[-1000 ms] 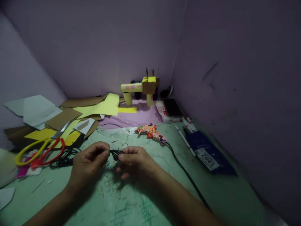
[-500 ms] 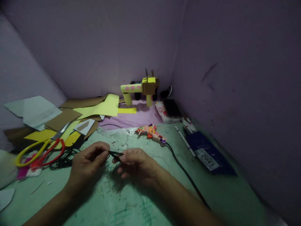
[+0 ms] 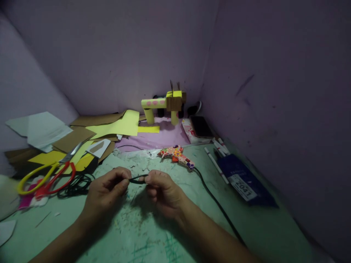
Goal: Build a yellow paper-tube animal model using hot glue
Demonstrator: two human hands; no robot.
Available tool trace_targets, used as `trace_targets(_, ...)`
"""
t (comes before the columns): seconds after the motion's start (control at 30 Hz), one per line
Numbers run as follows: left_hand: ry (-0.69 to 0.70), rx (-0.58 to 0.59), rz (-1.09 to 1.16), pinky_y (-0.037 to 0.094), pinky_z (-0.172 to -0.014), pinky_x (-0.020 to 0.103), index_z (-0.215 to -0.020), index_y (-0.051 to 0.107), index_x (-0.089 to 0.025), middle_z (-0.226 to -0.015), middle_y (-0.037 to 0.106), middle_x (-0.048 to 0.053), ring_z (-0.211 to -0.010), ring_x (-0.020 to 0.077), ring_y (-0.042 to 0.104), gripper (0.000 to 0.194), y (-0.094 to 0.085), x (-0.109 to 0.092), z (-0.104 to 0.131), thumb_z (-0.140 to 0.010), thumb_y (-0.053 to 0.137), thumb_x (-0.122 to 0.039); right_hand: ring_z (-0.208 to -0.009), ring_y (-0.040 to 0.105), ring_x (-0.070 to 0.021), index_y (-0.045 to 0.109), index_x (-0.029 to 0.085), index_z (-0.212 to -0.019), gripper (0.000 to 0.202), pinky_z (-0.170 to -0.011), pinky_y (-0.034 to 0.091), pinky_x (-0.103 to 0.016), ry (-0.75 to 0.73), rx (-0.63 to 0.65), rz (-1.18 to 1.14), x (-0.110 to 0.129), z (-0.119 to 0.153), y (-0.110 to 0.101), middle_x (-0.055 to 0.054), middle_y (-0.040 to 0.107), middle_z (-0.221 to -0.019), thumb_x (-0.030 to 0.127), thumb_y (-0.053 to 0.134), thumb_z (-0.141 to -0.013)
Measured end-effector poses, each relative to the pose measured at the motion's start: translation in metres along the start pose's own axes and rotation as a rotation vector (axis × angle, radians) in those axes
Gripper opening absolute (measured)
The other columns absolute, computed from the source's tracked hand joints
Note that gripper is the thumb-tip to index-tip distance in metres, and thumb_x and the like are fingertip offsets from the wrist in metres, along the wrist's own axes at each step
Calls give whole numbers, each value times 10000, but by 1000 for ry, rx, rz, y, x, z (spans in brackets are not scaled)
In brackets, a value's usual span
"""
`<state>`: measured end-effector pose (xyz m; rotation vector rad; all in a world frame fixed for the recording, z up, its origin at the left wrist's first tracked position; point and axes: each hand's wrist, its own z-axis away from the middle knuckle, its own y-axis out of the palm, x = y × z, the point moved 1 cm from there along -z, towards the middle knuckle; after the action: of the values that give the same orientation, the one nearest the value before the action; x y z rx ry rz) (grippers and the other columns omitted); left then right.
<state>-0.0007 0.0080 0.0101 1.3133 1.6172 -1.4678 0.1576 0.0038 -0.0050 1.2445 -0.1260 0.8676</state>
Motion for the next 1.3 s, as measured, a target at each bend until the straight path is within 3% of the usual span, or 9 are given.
trace_targets(0.2, -21, 33, 15, 328, -493, 252, -693, 525, -179, -655, 513, 2, -552, 120, 436, 126, -1, 1, -1, -778, 510, -271, -318, 252, 6, 526, 185, -781, 371, -321, 145, -126, 18, 44, -36, 3, 0, -1, 56, 617, -556, 88, 719, -479)
trace_targets(0.3, -10, 59, 14, 342, -520, 258, -693, 531, -183, -674, 532, 13, -603, 138, 473, 112, -3, 0, -1, -774, 511, -257, -329, 231, -9, 508, 193, -795, 335, -320, 149, -145, -21, 84, 63, 4, -1, -3, 70, 574, -550, 124, 655, -502)
trace_targets(0.53, 45, 122, -25, 366, -561, 268, -655, 513, -186, -672, 535, 16, -620, 147, 483, 118, -5, -4, -5, -763, 492, -229, -474, 353, -64, 475, 202, -779, 233, -411, 259, -183, -343, 165, 630, 7, 0, -4, 72, 470, -605, 188, 613, -592)
trace_targets(0.8, 93, 59, -148, 358, -543, 253, -612, 494, -185, -605, 510, -2, -575, 133, 464, 148, -10, -10, -5, -758, 479, -211, -456, 344, -65, 482, 220, -810, 168, -439, 267, -218, -664, 67, 1267, 11, 7, -5, 62, 487, -667, 121, 558, -698)
trace_targets(1.03, 162, 2, -244, 364, -535, 244, -607, 499, -182, -597, 525, 2, -559, 128, 483, 163, -9, -13, -2, -767, 471, -189, -422, 332, -79, 552, 220, -730, 130, -408, 240, -230, -796, -111, 1217, 10, 4, -12, 74, 438, -518, 213, 678, -702)
trace_targets(1.17, 75, -56, -226, 362, -516, 243, -618, 528, -183, -583, 523, -6, -544, 129, 469, 140, -15, -10, -5, -747, 500, -229, -429, 381, -86, 597, 214, -673, 71, -433, 287, -242, -893, -174, 1224, 11, 3, -16, 30, 582, -567, 175, 640, -715)
trace_targets(1.3, -25, -111, -133, 335, -464, 224, -624, 539, -178, -543, 476, -31, -493, 109, 410, 144, -21, -5, -9, -728, 529, -278, -448, 407, -91, 640, 201, -761, 65, -447, 313, -243, -778, -186, 1078, 15, -1, -18, 10, 615, -623, 187, 637, -698)
